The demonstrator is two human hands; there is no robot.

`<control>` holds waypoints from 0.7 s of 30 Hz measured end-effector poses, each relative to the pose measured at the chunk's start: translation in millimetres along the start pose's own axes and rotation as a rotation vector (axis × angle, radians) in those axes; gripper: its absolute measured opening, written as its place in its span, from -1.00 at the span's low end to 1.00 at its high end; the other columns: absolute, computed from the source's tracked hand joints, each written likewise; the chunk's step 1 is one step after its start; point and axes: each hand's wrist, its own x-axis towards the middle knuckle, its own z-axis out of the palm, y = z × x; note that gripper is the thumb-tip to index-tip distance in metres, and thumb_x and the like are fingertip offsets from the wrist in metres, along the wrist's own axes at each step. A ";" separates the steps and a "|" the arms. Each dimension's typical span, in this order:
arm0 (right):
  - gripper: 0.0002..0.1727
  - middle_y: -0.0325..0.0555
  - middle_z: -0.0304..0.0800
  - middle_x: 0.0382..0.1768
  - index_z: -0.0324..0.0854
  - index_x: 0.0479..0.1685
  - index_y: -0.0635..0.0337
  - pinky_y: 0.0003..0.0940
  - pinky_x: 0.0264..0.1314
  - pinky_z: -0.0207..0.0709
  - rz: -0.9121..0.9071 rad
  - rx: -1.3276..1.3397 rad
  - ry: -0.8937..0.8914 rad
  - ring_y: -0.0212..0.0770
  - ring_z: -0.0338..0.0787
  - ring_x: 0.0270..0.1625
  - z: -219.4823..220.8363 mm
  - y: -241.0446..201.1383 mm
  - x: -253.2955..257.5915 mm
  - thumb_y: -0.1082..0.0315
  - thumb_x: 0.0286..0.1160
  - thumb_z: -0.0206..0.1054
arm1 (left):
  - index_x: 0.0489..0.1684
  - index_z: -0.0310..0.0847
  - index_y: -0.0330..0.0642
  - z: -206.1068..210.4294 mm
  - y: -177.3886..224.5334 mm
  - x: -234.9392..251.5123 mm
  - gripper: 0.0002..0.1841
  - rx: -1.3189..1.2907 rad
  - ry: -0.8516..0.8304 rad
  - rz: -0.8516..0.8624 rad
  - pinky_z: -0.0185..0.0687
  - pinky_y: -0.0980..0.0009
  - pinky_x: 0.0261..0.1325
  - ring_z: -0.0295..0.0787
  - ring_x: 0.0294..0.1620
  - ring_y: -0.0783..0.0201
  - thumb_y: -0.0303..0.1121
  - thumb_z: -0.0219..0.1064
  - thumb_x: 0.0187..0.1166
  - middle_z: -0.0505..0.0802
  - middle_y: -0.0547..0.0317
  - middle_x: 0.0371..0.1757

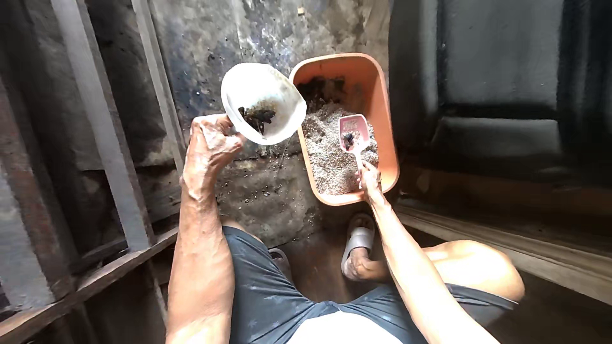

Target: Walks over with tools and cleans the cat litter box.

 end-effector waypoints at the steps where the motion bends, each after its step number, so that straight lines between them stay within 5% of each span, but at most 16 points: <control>1: -0.54 0.02 0.79 -0.19 0.51 0.64 -0.14 -0.08 -0.39 0.50 -0.001 -0.011 0.002 -0.10 0.58 -0.45 1.1 1.1 -0.2 0.11 0.86 0.01 | -0.25 0.79 -0.26 0.9 -1.6 1.0 -0.79 -0.005 -0.007 0.006 0.62 -0.15 -0.05 0.82 -0.20 0.01 -0.26 0.43 0.47 0.86 -0.12 -0.28; 14: -0.58 0.00 0.80 -0.20 0.63 0.50 0.04 -0.09 -0.24 0.56 0.030 -0.045 0.053 -0.13 0.64 -0.38 1.3 10.4 -4.2 0.22 0.86 0.03 | -0.27 0.81 -0.27 13.3 -4.9 10.4 -0.81 -0.036 -0.090 -0.030 0.60 -0.25 -0.04 0.82 -0.19 -0.08 -0.29 0.47 0.45 0.86 -0.15 -0.29; 17: -0.59 0.09 0.82 -0.05 0.58 0.52 0.14 0.00 -0.01 0.63 0.060 -0.051 0.010 -0.03 0.75 -0.18 3.6 -1.5 -11.0 0.25 0.86 0.06 | -0.21 0.84 -0.20 15.0 -15.8 9.1 -0.80 0.028 -0.131 -0.091 0.61 -0.34 0.04 0.84 -0.10 -0.15 -0.26 0.47 0.46 0.89 -0.17 -0.22; 19: -0.59 0.24 0.82 0.10 0.55 0.50 0.27 0.11 0.13 0.72 -0.076 -0.070 0.045 0.09 0.84 0.01 10.2 6.6 -12.5 0.32 0.78 0.16 | -0.07 0.84 -0.11 3.9 -13.3 5.7 -0.76 0.114 -0.259 -0.131 0.59 -0.38 0.21 0.82 0.08 -0.16 -0.18 0.45 0.51 0.89 -0.13 -0.06; 20: -0.60 0.28 0.83 0.12 0.60 0.44 0.31 0.14 0.19 0.72 -0.159 -0.090 0.114 0.13 0.85 0.08 5.9 6.6 -14.7 0.35 0.72 0.22 | -0.03 0.83 -0.12 2.6 -12.4 4.0 -0.76 0.105 -0.306 -0.028 0.63 -0.30 0.18 0.84 0.07 -0.10 -0.18 0.48 0.56 0.89 -0.10 -0.03; 21: -0.61 0.30 0.82 0.17 0.63 0.41 0.33 0.16 0.32 0.67 -0.182 -0.113 0.155 0.16 0.83 0.18 -3.1 -7.3 -23.2 0.37 0.68 0.27 | -0.20 0.83 -0.18 18.7 -28.8 3.2 -0.80 0.019 -0.191 0.239 0.76 -0.08 -0.13 0.87 -0.19 0.06 -0.24 0.53 0.43 0.90 -0.03 -0.22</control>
